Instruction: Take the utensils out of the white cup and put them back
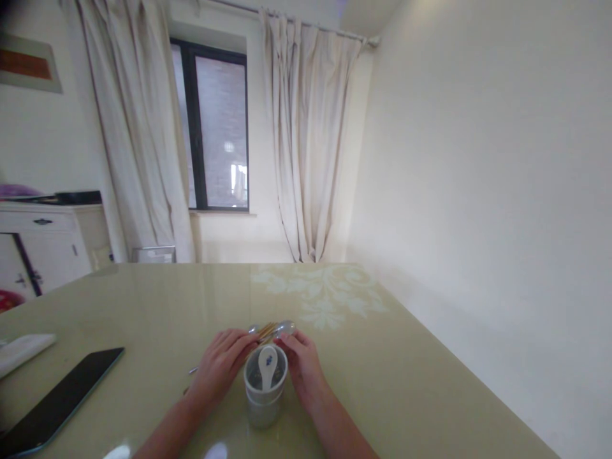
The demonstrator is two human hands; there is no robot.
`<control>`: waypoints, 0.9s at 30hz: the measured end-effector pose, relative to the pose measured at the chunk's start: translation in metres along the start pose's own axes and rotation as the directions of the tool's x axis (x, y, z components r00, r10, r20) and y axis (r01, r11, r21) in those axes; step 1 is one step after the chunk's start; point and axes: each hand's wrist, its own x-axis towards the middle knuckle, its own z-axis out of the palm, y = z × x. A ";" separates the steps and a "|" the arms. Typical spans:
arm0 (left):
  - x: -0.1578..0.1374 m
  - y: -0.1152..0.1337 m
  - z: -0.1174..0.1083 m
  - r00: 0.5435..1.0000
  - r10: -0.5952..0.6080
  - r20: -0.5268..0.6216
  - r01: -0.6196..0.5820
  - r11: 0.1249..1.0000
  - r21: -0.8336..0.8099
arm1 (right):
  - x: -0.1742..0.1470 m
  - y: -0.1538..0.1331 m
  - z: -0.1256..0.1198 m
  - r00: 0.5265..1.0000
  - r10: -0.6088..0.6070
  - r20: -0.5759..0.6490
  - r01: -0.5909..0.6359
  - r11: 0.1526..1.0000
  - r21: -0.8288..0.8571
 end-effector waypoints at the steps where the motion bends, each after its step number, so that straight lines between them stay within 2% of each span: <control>1: 0.000 0.001 0.001 1.000 -0.014 0.025 0.015 0.999 -0.029 | 0.000 0.000 0.000 1.000 0.000 0.000 0.000 1.000 0.007; 4: 0.000 0.002 0.003 0.981 -0.162 0.110 0.172 0.981 -0.088 | 0.002 0.002 -0.001 1.000 -0.003 0.009 0.003 1.000 -0.001; 7: -0.001 -0.012 -0.002 0.895 -0.427 0.124 0.433 0.901 -0.023 | 0.002 0.002 -0.002 1.000 0.010 -0.023 -0.011 0.999 -0.048; 9: -0.004 -0.028 -0.008 0.844 -0.525 0.113 0.523 0.851 0.046 | 0.001 -0.001 -0.002 0.998 -0.002 -0.057 -0.002 0.997 -0.076; 14: -0.017 -0.059 -0.013 0.815 -0.525 0.244 0.474 0.847 0.239 | -0.005 -0.012 0.001 0.998 -0.068 0.005 0.068 0.994 -0.087; 22: -0.019 -0.047 -0.009 0.749 -0.586 0.308 0.491 0.804 0.337 | -0.016 -0.013 0.004 0.994 0.033 0.109 -0.008 0.976 -0.219; 25: -0.010 -0.034 -0.013 0.772 -0.573 0.275 0.528 0.819 0.225 | -0.018 -0.015 0.004 0.991 0.028 0.133 0.008 0.966 -0.260; 27: -0.002 -0.018 -0.014 0.792 -0.558 0.250 0.578 0.816 -0.008 | -0.019 -0.018 0.003 0.987 0.022 0.160 0.027 0.953 -0.301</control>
